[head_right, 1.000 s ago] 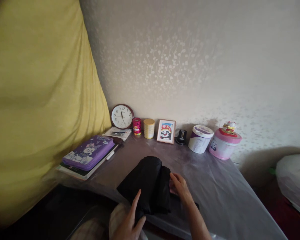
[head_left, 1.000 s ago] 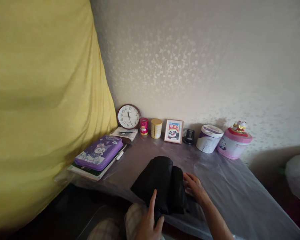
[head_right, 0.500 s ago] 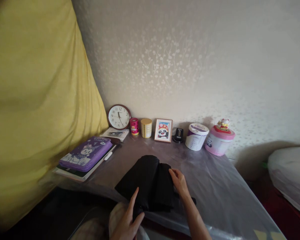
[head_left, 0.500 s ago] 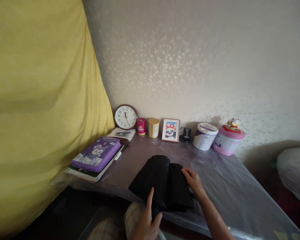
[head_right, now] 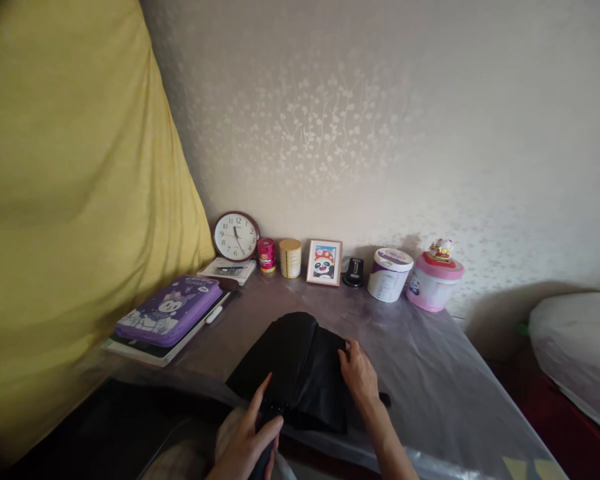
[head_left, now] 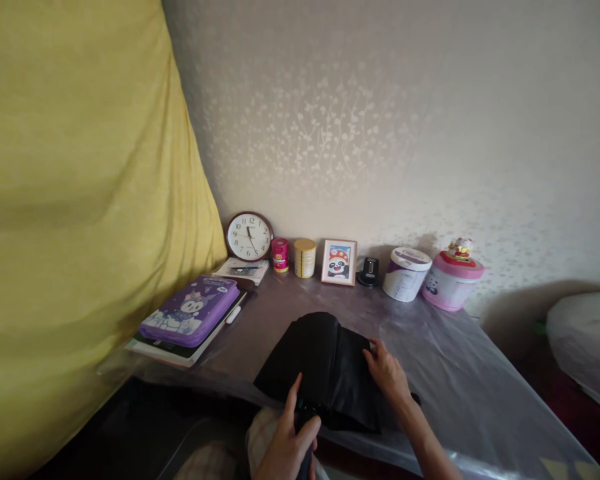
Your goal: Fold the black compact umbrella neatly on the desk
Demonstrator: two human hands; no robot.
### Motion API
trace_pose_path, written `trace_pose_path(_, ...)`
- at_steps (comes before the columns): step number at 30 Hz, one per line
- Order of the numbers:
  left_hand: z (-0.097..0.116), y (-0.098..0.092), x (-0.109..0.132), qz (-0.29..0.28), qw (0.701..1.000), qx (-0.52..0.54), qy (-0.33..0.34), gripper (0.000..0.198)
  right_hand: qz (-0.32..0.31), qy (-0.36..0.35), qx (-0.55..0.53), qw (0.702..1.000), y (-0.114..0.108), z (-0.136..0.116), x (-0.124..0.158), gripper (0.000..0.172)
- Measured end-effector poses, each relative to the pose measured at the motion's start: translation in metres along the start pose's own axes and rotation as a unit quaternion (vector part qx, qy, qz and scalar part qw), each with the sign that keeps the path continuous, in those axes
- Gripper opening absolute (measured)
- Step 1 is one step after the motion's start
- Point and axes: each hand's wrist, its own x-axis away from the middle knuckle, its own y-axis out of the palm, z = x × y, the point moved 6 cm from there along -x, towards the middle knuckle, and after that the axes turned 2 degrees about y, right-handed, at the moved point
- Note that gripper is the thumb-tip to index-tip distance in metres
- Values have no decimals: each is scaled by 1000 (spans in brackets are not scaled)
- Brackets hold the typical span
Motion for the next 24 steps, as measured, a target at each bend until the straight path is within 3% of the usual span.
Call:
trace_pose_path(3,-1,2,-2,6,1000,-14,0,76,57,-125,39,990,-8,-26,8,29)
trace_pose_path(5,-1,1,-2,14,999,-35,6,75,44,-199,38,978,-7,-42,15,27)
trace_pose_path(10,2,-5,1,39,990,-137,12,72,-73,-297,21,952,1,-63,44,27)
trace_pose_path(14,12,-7,4,62,979,-180,76,69,-169,-346,-38,922,-6,-67,70,23)
trace_pose_path(17,15,-9,6,61,972,-213,78,68,-150,-303,-73,938,-18,-55,66,18)
trace_pose_path(21,14,-12,7,66,955,-281,69,68,-30,-125,-82,988,-26,-14,41,24)
trace_pose_path(24,12,-12,6,63,959,-263,79,68,1,-26,-88,996,-17,11,30,27)
